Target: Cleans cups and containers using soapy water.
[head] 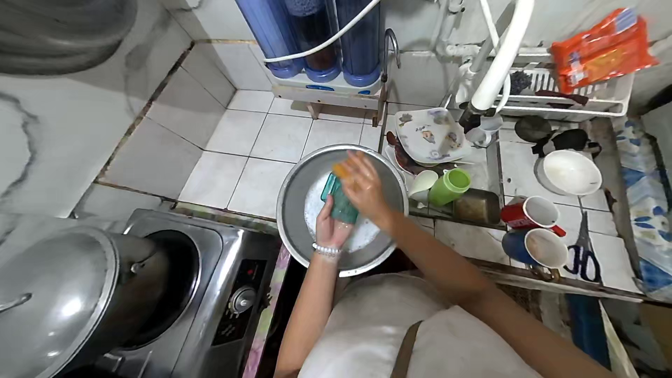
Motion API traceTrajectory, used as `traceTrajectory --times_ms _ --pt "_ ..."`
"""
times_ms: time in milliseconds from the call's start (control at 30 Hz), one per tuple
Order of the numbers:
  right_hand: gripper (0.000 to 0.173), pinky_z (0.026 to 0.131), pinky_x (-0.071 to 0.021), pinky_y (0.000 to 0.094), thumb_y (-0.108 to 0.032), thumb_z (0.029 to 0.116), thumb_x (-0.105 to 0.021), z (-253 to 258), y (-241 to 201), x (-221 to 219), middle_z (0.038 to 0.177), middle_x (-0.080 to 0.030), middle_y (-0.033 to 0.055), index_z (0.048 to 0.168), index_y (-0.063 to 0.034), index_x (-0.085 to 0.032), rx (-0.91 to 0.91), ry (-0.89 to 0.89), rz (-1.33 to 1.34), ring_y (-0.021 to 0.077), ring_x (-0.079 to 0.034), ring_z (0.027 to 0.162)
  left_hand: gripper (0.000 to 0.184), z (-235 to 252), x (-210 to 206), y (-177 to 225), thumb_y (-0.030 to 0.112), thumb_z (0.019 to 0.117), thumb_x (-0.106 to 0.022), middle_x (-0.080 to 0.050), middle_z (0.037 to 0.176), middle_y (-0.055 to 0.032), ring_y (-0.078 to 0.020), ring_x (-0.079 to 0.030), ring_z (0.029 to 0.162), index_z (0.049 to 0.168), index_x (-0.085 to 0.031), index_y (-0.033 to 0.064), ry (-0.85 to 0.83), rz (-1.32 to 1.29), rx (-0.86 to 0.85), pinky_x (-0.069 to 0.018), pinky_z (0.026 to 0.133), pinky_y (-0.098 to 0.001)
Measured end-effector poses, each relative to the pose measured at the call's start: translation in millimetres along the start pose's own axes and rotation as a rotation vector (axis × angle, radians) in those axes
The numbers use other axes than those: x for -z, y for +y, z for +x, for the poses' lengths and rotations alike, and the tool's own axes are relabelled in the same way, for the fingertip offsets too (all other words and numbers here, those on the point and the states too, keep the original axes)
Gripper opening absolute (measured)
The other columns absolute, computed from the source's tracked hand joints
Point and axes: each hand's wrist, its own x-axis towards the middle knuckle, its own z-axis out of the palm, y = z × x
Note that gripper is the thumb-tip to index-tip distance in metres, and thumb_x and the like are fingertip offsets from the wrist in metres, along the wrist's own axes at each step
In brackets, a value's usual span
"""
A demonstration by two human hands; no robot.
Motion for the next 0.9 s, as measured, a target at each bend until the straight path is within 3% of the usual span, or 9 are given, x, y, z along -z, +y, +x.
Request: traceTrajectory --times_ms 100,167,300,433,567,700,767,833,900 --pt "0.028 0.089 -0.0536 0.0490 -0.013 0.1043 -0.054 17.5 -14.6 27.3 0.111 -0.071 0.0227 0.113 0.0067 -0.072 -0.336 -0.133 0.160 0.0308 -0.068 0.100 0.037 -7.9 4.2 8.6 0.023 0.1027 -0.030 -0.074 0.100 -0.0138 -0.0247 -0.074 0.091 0.113 -0.061 0.0052 0.038 0.011 -0.022 -0.0631 0.079 -0.0410" --pt "0.027 0.101 -0.0531 0.0462 -0.010 0.1019 -0.056 10.9 -16.5 25.8 0.122 -0.070 0.0232 0.113 0.0086 -0.072 -0.274 -0.172 0.216 0.0300 -0.068 0.114 0.033 -7.3 8.4 15.2 0.019 0.0972 -0.034 -0.074 0.092 -0.0128 -0.0234 -0.074 0.085 0.102 -0.064 0.0047 0.069 -0.015 -0.071 -0.0631 0.074 -0.0404" --pt "0.018 0.095 -0.0556 0.0351 -0.002 0.0901 -0.060 -7.5 -15.4 21.7 0.114 -0.072 0.0209 0.092 0.0111 -0.073 -0.044 -0.088 0.327 0.0219 -0.068 0.109 0.030 -10.9 15.4 29.0 0.017 0.0914 -0.036 -0.074 0.085 -0.0106 -0.0208 -0.074 0.079 0.091 -0.064 0.0060 0.117 -0.022 -0.147 -0.0629 0.070 -0.0380" --pt "0.014 0.100 -0.0538 0.0409 0.000 0.0875 -0.064 0.6 -13.9 29.7 0.115 -0.072 0.0216 0.088 0.0099 -0.074 0.012 -0.101 0.187 0.0296 -0.068 0.114 0.015 -15.1 25.0 39.2 0.014 0.0813 -0.063 -0.076 0.090 -0.0096 -0.0186 -0.075 0.085 0.093 -0.071 0.0079 -0.024 0.067 0.009 -0.0631 0.076 -0.0357" --pt "0.012 0.104 -0.0527 0.0441 -0.003 0.0855 -0.067 -3.9 -25.6 26.0 0.117 -0.073 0.0195 0.085 0.0072 -0.073 0.128 -0.142 0.181 0.0321 -0.066 0.119 0.021 -9.6 32.3 33.4 0.018 0.0787 -0.069 -0.075 0.090 -0.0083 -0.0178 -0.074 0.085 0.098 -0.068 0.0087 -0.004 0.102 -0.009 -0.0629 0.076 -0.0362" --pt "0.022 0.100 -0.0550 0.0394 -0.009 0.0921 -0.060 -25.6 -28.4 41.4 0.123 -0.072 0.0203 0.090 0.0090 -0.072 -0.025 -0.117 0.332 0.0255 -0.067 0.121 0.044 -15.7 41.5 33.4 0.032 0.0643 -0.092 -0.077 0.093 -0.0039 -0.0138 -0.075 0.087 0.099 -0.071 0.0135 -0.068 0.212 -0.017 -0.0632 0.080 -0.0338" --pt "0.022 0.085 -0.0573 0.0284 -0.008 0.0979 -0.056 -20.9 -38.1 45.1 0.113 -0.073 0.0135 0.098 0.0093 -0.070 -0.273 0.055 0.432 0.0101 -0.070 0.101 0.050 -19.2 37.8 27.4 0.033 0.0591 -0.096 -0.077 0.094 -0.0030 -0.0135 -0.075 0.088 0.100 -0.074 0.0155 -0.105 0.242 0.028 -0.0632 0.080 -0.0337" --pt "0.026 0.074 -0.0529 0.0255 -0.017 0.1054 -0.051 -8.0 -48.2 47.7 0.096 -0.065 0.0047 0.116 0.0032 -0.063 -0.507 0.083 0.510 0.0038 -0.060 0.080 0.048 -22.2 28.5 18.8 0.038 0.0612 -0.095 -0.078 0.096 -0.0007 -0.0111 -0.074 0.089 0.101 -0.076 0.0181 -0.201 0.309 0.028 -0.0630 0.081 -0.0313" --pt "0.042 0.082 -0.0551 0.0300 -0.025 0.1017 -0.058 -1.7 -47.5 57.4 0.106 -0.066 0.0090 0.135 0.0007 -0.054 -0.595 -0.106 0.605 0.0080 -0.063 0.089 0.040 -23.2 12.3 12.2 0.041 0.0679 -0.091 -0.078 0.096 0.0031 -0.0064 -0.074 0.089 0.100 -0.079 0.0209 -0.279 0.418 -0.014 -0.0618 0.082 -0.0268"
